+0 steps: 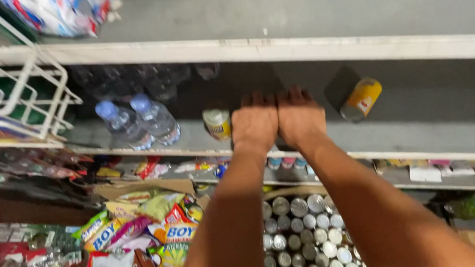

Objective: Take canned goods from a cardboard box and organize them on a grocery store shelf.

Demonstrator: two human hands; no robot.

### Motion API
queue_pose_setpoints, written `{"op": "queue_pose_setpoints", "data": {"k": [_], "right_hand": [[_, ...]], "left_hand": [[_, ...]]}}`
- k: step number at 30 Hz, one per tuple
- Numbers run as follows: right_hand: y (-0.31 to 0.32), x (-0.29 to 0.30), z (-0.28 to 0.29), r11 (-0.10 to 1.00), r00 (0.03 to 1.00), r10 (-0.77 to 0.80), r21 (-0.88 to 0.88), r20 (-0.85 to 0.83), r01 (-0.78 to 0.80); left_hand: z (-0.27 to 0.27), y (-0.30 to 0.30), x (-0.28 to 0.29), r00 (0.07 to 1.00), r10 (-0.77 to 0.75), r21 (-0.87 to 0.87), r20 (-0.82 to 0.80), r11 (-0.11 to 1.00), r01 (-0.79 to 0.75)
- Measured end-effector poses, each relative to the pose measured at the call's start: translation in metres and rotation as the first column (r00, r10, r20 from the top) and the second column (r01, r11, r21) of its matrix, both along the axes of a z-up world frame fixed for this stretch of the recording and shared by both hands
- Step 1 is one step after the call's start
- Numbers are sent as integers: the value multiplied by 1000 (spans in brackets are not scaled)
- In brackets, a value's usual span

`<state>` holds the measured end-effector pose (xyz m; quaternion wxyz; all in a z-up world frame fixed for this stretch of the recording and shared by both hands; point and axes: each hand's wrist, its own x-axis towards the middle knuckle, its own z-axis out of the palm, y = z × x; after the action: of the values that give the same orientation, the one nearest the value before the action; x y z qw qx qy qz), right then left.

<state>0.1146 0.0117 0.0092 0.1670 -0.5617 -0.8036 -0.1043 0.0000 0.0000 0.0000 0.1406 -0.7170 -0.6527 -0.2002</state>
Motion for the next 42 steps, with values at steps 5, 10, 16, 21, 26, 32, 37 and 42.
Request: {"op": "queue_pose_setpoints", "data": {"k": [5,10,16,21,26,32,37,42], "right_hand": [[16,-14,9,993,998,-57,-107,-30,53],[17,-16,10,989,997,-47,-145,-69,36],[11,28,-12,976,965,211,-30,-158,-218],[-43,56,-44,937,784,347,214,-515,-275],[-123,92,-69,963,774,262,202,-576,-176],[-186,146,-152,990,837,63,-71,-544,-121],[-227,187,-220,957,837,-49,-267,-544,-118],[-251,220,-271,794,853,-262,-603,-451,-75]], "left_hand": [[2,21,-11,999,-13,-29,48,999,15],[-3,13,-16,998,55,-124,42,991,-49],[-17,-14,-12,985,-167,121,45,980,160],[-15,-61,0,918,-302,332,256,919,210],[-60,-137,42,864,-273,284,423,945,159],[-151,-193,89,777,-181,30,603,978,204],[-216,-224,122,717,-111,-140,688,949,282],[-276,-248,146,685,-29,-345,728,848,402]]}}
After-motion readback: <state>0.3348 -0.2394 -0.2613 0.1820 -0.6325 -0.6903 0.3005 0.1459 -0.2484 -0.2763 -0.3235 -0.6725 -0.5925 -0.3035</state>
